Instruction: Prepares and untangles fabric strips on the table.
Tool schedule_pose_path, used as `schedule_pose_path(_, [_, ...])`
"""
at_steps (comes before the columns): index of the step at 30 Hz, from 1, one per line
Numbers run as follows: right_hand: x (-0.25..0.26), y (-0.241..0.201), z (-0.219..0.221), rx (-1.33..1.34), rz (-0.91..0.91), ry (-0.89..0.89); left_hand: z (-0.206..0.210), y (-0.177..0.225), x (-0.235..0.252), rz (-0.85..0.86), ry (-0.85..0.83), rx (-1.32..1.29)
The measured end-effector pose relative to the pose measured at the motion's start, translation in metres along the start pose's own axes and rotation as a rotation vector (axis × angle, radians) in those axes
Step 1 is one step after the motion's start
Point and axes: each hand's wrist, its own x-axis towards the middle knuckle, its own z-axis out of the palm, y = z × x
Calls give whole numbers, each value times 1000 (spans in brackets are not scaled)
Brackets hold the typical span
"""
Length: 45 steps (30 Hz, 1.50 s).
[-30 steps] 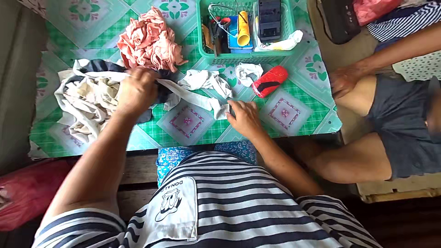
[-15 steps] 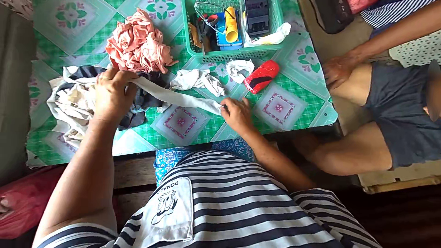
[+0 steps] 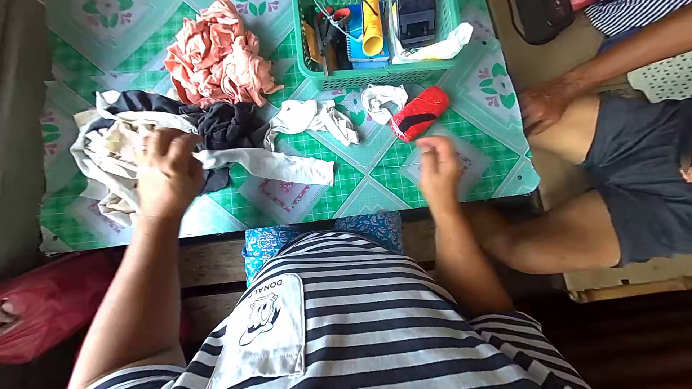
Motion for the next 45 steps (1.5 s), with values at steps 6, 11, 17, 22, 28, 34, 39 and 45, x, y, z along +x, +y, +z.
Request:
schedule_pose_path(6, [13, 39, -62, 54, -192, 555, 99, 90, -16, 385, -40, -278])
schedule_pose_path(11, [11, 11, -24, -12, -230, 308, 138, 116, -11, 405, 13, -250])
schedule_pose_path(17, [32, -10, 60, -181, -409, -44, 128, 117, -8, 271, 1, -402])
schedule_pose_path(22, [54, -25, 89, -337, -494, -149, 100, 107, -8, -42, -63, -759])
schedule_pose_path(28, [69, -44, 105, -327, -579, -128, 38, 78, -24, -158, 159, -803])
schedule_pose_path(34, [88, -85, 142, -368, -709, -221, -18, 39, -53, -279, 444, -879])
schedule_pose_path(39, [104, -95, 164, -414, -672, -267, -22, 27, -69, -246, 465, -880])
schedule_pose_path(45, [102, -83, 91, -62, -640, -124, 4, 31, -75, -355, 360, -887])
